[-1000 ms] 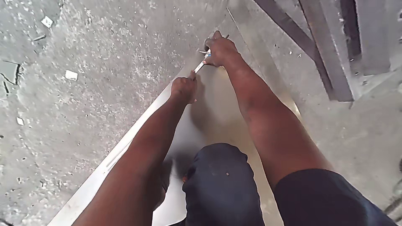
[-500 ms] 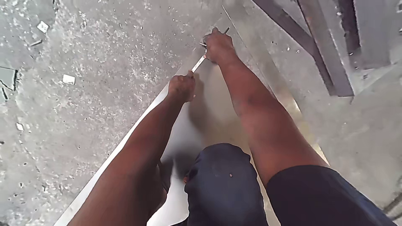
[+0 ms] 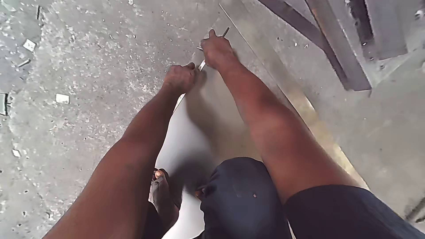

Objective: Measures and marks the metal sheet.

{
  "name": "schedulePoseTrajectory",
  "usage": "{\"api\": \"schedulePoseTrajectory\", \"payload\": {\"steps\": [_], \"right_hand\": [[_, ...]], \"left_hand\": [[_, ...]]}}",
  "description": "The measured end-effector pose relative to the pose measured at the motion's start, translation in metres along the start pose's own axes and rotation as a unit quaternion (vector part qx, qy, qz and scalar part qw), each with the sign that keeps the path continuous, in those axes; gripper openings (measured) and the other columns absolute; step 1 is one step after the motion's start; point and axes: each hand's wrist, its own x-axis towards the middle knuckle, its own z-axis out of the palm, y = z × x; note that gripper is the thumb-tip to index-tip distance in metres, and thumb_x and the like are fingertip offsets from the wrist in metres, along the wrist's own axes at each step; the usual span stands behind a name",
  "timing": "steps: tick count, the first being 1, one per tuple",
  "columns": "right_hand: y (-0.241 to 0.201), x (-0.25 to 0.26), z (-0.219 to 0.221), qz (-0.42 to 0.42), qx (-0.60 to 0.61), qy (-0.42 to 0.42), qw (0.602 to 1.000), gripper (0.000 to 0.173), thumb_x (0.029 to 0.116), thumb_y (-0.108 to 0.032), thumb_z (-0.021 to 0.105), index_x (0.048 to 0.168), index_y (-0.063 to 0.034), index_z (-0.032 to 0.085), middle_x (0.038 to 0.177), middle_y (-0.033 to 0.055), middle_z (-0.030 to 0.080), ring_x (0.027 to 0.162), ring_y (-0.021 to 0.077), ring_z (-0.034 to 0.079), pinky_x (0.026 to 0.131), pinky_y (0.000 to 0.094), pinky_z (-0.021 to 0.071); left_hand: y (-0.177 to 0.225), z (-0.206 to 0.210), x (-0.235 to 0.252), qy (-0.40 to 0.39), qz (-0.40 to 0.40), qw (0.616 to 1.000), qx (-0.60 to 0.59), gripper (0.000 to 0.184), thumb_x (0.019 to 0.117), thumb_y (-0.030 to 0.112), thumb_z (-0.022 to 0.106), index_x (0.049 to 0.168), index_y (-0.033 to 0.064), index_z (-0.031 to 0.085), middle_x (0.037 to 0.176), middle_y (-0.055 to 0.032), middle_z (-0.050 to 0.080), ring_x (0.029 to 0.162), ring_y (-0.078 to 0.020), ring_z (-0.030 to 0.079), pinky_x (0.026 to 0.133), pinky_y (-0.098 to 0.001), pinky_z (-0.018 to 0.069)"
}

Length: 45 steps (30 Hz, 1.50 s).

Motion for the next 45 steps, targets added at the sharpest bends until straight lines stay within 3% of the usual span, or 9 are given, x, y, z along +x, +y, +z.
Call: {"api": "schedulePoseTrajectory", "payload": {"steps": [4,9,13,16,20,25,31,41,45], "right_hand": [[-0.003,0.0,-0.003,-0.009,-0.011,-0.008,1.0,0.049,0.0825,-0.01,0.076,0.131,-0.0083,0.066,0.157,0.0245,0.041,0.112,0.049,0.064,0.083,0.0657,0.0568],[0.002,0.002,-0.003,-0.025,-0.017,-0.019,0.999,0.049,0.0849,-0.014,0.074,0.133,-0.0095,0.064,0.154,0.0239,0.044,0.116,0.0469,0.063,0.085,0.0644,0.0563],[0.021,0.009,0.0,-0.044,0.062,0.016,0.997,0.056,0.078,-0.021,0.08,0.132,-0.0158,0.066,0.153,0.0232,0.04,0.116,0.0426,0.063,0.087,0.0626,0.0573],[0.034,-0.018,0.001,-0.029,0.182,0.094,0.978,0.045,0.0964,-0.042,0.064,0.135,-0.0176,0.064,0.145,0.0156,0.051,0.119,0.0302,0.063,0.096,0.0504,0.056],[0.034,-0.056,0.017,0.002,0.301,-0.005,0.954,0.054,0.1124,-0.047,0.03,0.14,-0.0068,0.052,0.115,0.0179,0.069,0.105,0.0326,0.069,0.092,0.0563,0.054],[0.018,-0.055,0.048,-0.001,0.178,-0.082,0.981,0.045,0.1108,-0.038,0.035,0.126,-0.0068,0.063,0.124,0.0194,0.068,0.118,0.0383,0.065,0.093,0.0653,0.0512],[0.009,-0.05,0.042,0.03,0.147,-0.082,0.985,0.038,0.1035,-0.038,0.047,0.112,-0.0084,0.069,0.112,0.0181,0.071,0.109,0.0381,0.068,0.082,0.0652,0.0531],[0.009,-0.04,0.041,0.015,0.125,-0.097,0.987,0.042,0.1067,-0.039,0.042,0.111,-0.0058,0.067,0.113,0.0197,0.069,0.11,0.0387,0.068,0.082,0.0641,0.0536],[-0.006,-0.051,0.028,0.04,0.064,-0.085,0.993,0.033,0.0979,-0.037,0.053,0.105,-0.0093,0.069,0.107,0.0182,0.072,0.103,0.0391,0.07,0.075,0.0646,0.0529]], "left_hand": [[-0.002,-0.014,0.012,-0.023,-0.04,0.999,-0.004,0.077,0.0878,0.026,0.079,0.154,0.0347,0.04,0.149,-0.0215,0.049,0.09,-0.0491,0.068,0.071,-0.0693,0.0537],[-0.001,-0.016,0.029,-0.055,-0.046,0.997,0.029,0.074,0.0828,0.026,0.083,0.147,0.0274,0.047,0.147,-0.0221,0.05,0.097,-0.0513,0.067,0.072,-0.0712,0.0529],[-0.003,-0.018,0.031,-0.062,-0.052,0.996,0.025,0.075,0.0832,0.026,0.081,0.149,0.0407,0.046,0.14,-0.0174,0.058,0.1,-0.0473,0.068,0.073,-0.0713,0.0526],[-0.002,-0.02,0.032,-0.075,-0.056,0.996,0.008,0.082,0.0823,0.027,0.083,0.15,0.0495,0.043,0.143,-0.0155,0.057,0.105,-0.0471,0.067,0.076,-0.0731,0.0516],[-0.006,-0.021,0.033,-0.063,-0.049,0.997,0.001,0.078,0.0802,0.027,0.085,0.147,0.0452,0.047,0.141,-0.0159,0.059,0.107,-0.0472,0.066,0.075,-0.0735,0.0515],[-0.005,-0.022,0.032,-0.066,-0.048,0.997,0.014,0.077,0.0784,0.028,0.087,0.145,0.0392,0.05,0.138,-0.0174,0.059,0.106,-0.0469,0.067,0.073,-0.0719,0.0531],[-0.007,-0.02,0.035,-0.071,-0.048,0.996,0.014,0.079,0.0778,0.032,0.088,0.147,0.0353,0.048,0.142,-0.0148,0.058,0.111,-0.0456,0.066,0.077,-0.0728,0.0524],[-0.011,-0.02,0.038,-0.081,-0.048,0.996,0.005,0.081,0.0773,0.034,0.088,0.148,0.0363,0.048,0.145,-0.0132,0.056,0.112,-0.0458,0.066,0.077,-0.0737,0.0521],[-0.011,-0.021,0.037,-0.084,-0.04,0.996,0.005,0.079,0.0784,0.034,0.087,0.148,0.0346,0.048,0.145,-0.0136,0.056,0.114,-0.0452,0.065,0.078,-0.0731,0.0527]]}}
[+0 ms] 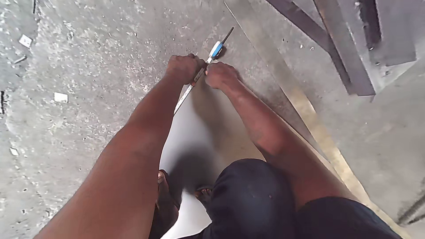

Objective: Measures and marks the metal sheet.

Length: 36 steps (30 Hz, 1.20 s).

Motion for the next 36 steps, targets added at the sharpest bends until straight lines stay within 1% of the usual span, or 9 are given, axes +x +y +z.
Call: {"api": "schedulePoseTrajectory", "payload": {"steps": [3,7,9,12,22,26,31,33,36], "right_hand": [[-0.008,-0.008,-0.009,-0.006,-0.068,-0.015,0.998,0.033,0.0896,-0.035,0.061,0.103,-0.0063,0.07,0.107,0.0197,0.072,0.103,0.0406,0.069,0.075,0.0648,0.0521],[0.001,-0.014,-0.037,-0.033,-0.101,-0.103,0.989,0.033,0.0951,-0.033,0.059,0.09,-0.0017,0.068,0.099,0.0226,0.069,0.097,0.0421,0.067,0.076,0.0674,0.0484],[0.009,-0.002,-0.038,-0.042,-0.065,-0.078,0.994,0.038,0.1023,-0.036,0.049,0.1,-0.0031,0.069,0.109,0.0232,0.069,0.107,0.0432,0.067,0.079,0.0688,0.0505],[0.018,0.007,-0.016,-0.042,-0.028,-0.05,0.997,0.036,0.1039,-0.036,0.047,0.106,-0.0084,0.069,0.108,0.0205,0.07,0.105,0.0417,0.068,0.077,0.0673,0.0526],[0.016,0.015,-0.006,-0.079,-0.026,-0.034,0.996,0.034,0.1047,-0.031,0.048,0.102,-0.0034,0.067,0.107,0.0225,0.069,0.105,0.0419,0.068,0.08,0.0648,0.0544],[0.006,0.009,-0.003,-0.06,-0.056,0.004,0.997,0.034,0.0978,-0.034,0.051,0.099,-0.0049,0.068,0.107,0.0204,0.071,0.104,0.0403,0.069,0.076,0.0639,0.0541],[-0.001,-0.013,-0.031,0.032,-0.125,-0.064,0.99,0.036,0.0907,-0.034,0.064,0.095,0.0018,0.07,0.106,0.0249,0.069,0.102,0.044,0.067,0.078,0.0671,0.0496],[0.02,-0.016,-0.035,0.027,-0.038,-0.02,0.999,0.039,0.0994,-0.037,0.055,0.105,-0.0004,0.069,0.111,0.0229,0.07,0.108,0.0416,0.068,0.082,0.0658,0.0522],[0.04,-0.011,-0.022,0.029,0.089,0.133,0.987,0.064,0.0968,-0.046,0.064,0.149,-0.0128,0.047,0.133,0.0235,0.059,0.111,0.0397,0.067,0.087,0.0588,0.0572]], "left_hand": [[0.001,-0.002,-0.004,-0.004,-0.004,1.0,-0.011,0.077,0.0792,0.034,0.087,0.147,0.0382,0.049,0.146,-0.0121,0.057,0.114,-0.0448,0.065,0.079,-0.0737,0.0521],[0.003,-0.004,-0.003,-0.005,0.0,1.0,-0.028,0.078,0.0789,0.031,0.087,0.145,0.0471,0.049,0.148,-0.0096,0.055,0.115,-0.0442,0.065,0.081,-0.0752,0.0508],[-0.001,-0.004,0.0,0.01,-0.003,1.0,-0.028,0.077,0.079,0.03,0.088,0.145,0.0454,0.05,0.147,-0.0114,0.056,0.113,-0.0452,0.066,0.079,-0.0749,0.0511],[-0.001,0.003,-0.002,0.02,0.005,1.0,-0.017,0.071,0.0814,0.026,0.083,0.143,0.0393,0.052,0.143,-0.0151,0.058,0.109,-0.0472,0.067,0.074,-0.0742,0.0519],[-0.007,0.01,0.012,0.021,0.014,0.999,-0.029,0.073,0.0768,0.028,0.088,0.141,0.0341,0.053,0.142,-0.015,0.058,0.116,-0.0473,0.064,0.076,-0.0773,0.0517],[-0.009,0.011,0.012,0.029,0.019,0.999,-0.031,0.068,0.0788,0.027,0.085,0.139,0.0343,0.054,0.141,-0.0146,0.059,0.116,-0.0464,0.064,0.077,-0.0758,0.0524],[0.0,0.005,0.002,0.012,-0.007,0.999,-0.037,0.075,0.0809,0.027,0.084,0.145,0.0454,0.05,0.146,-0.0137,0.057,0.115,-0.0472,0.065,0.079,-0.0777,0.0503],[-0.002,0.008,0.005,0.039,-0.01,0.998,-0.048,0.073,0.0797,0.023,0.084,0.141,0.0469,0.053,0.144,-0.0134,0.059,0.113,-0.0479,0.065,0.078,-0.0778,0.0502],[0.006,0.006,-0.007,0.035,-0.02,0.998,-0.042,0.074,0.0835,0.023,0.082,0.146,0.0475,0.049,0.143,-0.0135,0.059,0.11,-0.0473,0.066,0.079,-0.0759,0.0512]]}}
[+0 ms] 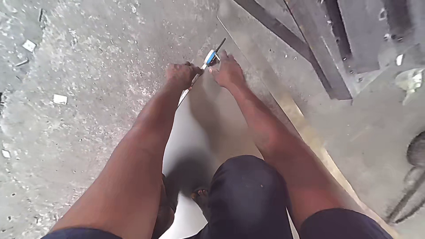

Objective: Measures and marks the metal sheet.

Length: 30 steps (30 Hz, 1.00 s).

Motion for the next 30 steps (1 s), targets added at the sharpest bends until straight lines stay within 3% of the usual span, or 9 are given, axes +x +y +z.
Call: {"api": "schedulePoseTrajectory", "payload": {"steps": [4,6,10,13,15,19,23,25,30], "right_hand": [[-0.006,0.023,0.014,-0.074,0.026,0.041,0.996,0.079,0.0827,-0.053,0.079,0.153,-0.0313,0.05,0.151,0.0248,0.044,0.113,0.0385,0.065,0.089,0.056,0.0574],[-0.011,0.027,0.015,-0.1,-0.006,0.014,0.995,0.068,0.0869,-0.047,0.077,0.146,-0.0227,0.055,0.152,0.0282,0.043,0.119,0.0439,0.062,0.095,0.0594,0.0555],[-0.027,-0.006,0.027,-0.113,-0.041,-0.056,0.991,0.064,0.0897,-0.033,0.077,0.139,0.0016,0.056,0.138,0.0325,0.054,0.12,0.0484,0.061,0.096,0.0639,0.0527],[-0.062,-0.042,0.04,-0.161,-0.058,-0.106,0.98,0.057,0.0904,-0.043,0.076,0.126,-0.0001,0.064,0.122,0.0276,0.064,0.115,0.045,0.063,0.094,0.0631,0.0527],[-0.103,-0.071,0.054,-0.198,-0.067,-0.129,0.969,0.061,0.0909,-0.045,0.075,0.132,-0.0022,0.06,0.122,0.0279,0.064,0.11,0.0449,0.066,0.089,0.0639,0.0543],[-0.202,-0.133,0.084,-0.301,-0.08,-0.162,0.936,0.061,0.0901,-0.044,0.076,0.134,-0.0075,0.053,0.125,0.0284,0.059,0.1,0.0466,0.067,0.078,0.0657,0.0556],[-0.297,-0.201,0.122,-0.433,-0.004,-0.265,0.861,0.073,0.0904,-0.056,0.073,0.14,-0.0083,0.05,0.119,0.0237,0.063,0.099,0.0398,0.066,0.083,0.0631,0.0541],[-0.334,-0.24,0.141,-0.452,-0.042,-0.308,0.836,0.08,0.0904,-0.06,0.072,0.144,-0.0051,0.05,0.135,0.0279,0.058,0.121,0.0435,0.061,0.099,0.0658,0.0492],[-0.33,-0.29,0.214,-0.506,-0.318,-0.305,0.741,0.087,0.0794,-0.06,0.083,0.135,0.0018,0.057,0.142,0.0344,0.051,0.124,0.0495,0.058,0.095,0.0677,0.0516]], "left_hand": [[0.01,0.012,-0.021,0.009,-0.012,1.0,-0.011,0.051,0.0946,0.019,0.064,0.142,0.0385,0.057,0.137,-0.0103,0.064,0.111,-0.0447,0.066,0.083,-0.0749,0.05],[0.014,0.023,-0.037,0.024,-0.018,0.999,-0.041,0.037,0.1016,0.023,0.057,0.138,0.0295,0.062,0.134,-0.0119,0.066,0.111,-0.0443,0.067,0.083,-0.0737,0.0513],[0.01,0.065,-0.104,0.06,-0.056,0.988,-0.128,0.045,0.1076,0.021,0.044,0.147,0.0397,0.052,0.129,-0.0157,0.068,0.107,-0.0445,0.068,0.085,-0.071,0.0507],[-0.016,0.104,-0.167,0.094,-0.1,0.974,-0.183,0.044,0.1066,0.016,0.043,0.148,0.0282,0.05,0.123,-0.02,0.069,0.106,-0.0447,0.068,0.09,-0.0678,0.051],[-0.039,0.131,-0.22,0.072,-0.146,0.96,-0.227,0.033,0.1069,0.019,0.045,0.138,0.0148,0.056,0.124,-0.0192,0.068,0.11,-0.0427,0.068,0.092,-0.0648,0.0523],[-0.086,0.158,-0.338,-0.011,-0.227,0.929,-0.292,0.027,0.0943,0.015,0.062,0.121,0.0128,0.065,0.106,-0.0162,0.071,0.098,-0.0399,0.07,0.076,-0.0648,0.0557],[-0.123,0.173,-0.473,0.007,-0.298,0.874,-0.383,0.022,0.1035,0.021,0.051,0.116,0.0089,0.064,0.099,-0.0182,0.071,0.098,-0.0411,0.07,0.076,-0.0669,0.0541],[-0.123,0.169,-0.557,0.025,-0.361,0.853,-0.376,0.021,0.1038,0.02,0.05,0.109,0.0077,0.067,0.097,-0.0173,0.07,0.097,-0.0398,0.069,0.076,-0.0659,0.0537],[-0.053,0.149,-0.771,-0.028,-0.521,0.807,-0.278,0.012,0.0932,0.018,0.065,0.103,0.0116,0.067,0.095,-0.0156,0.07,0.094,-0.0411,0.069,0.068,-0.0637,0.0514]]}}
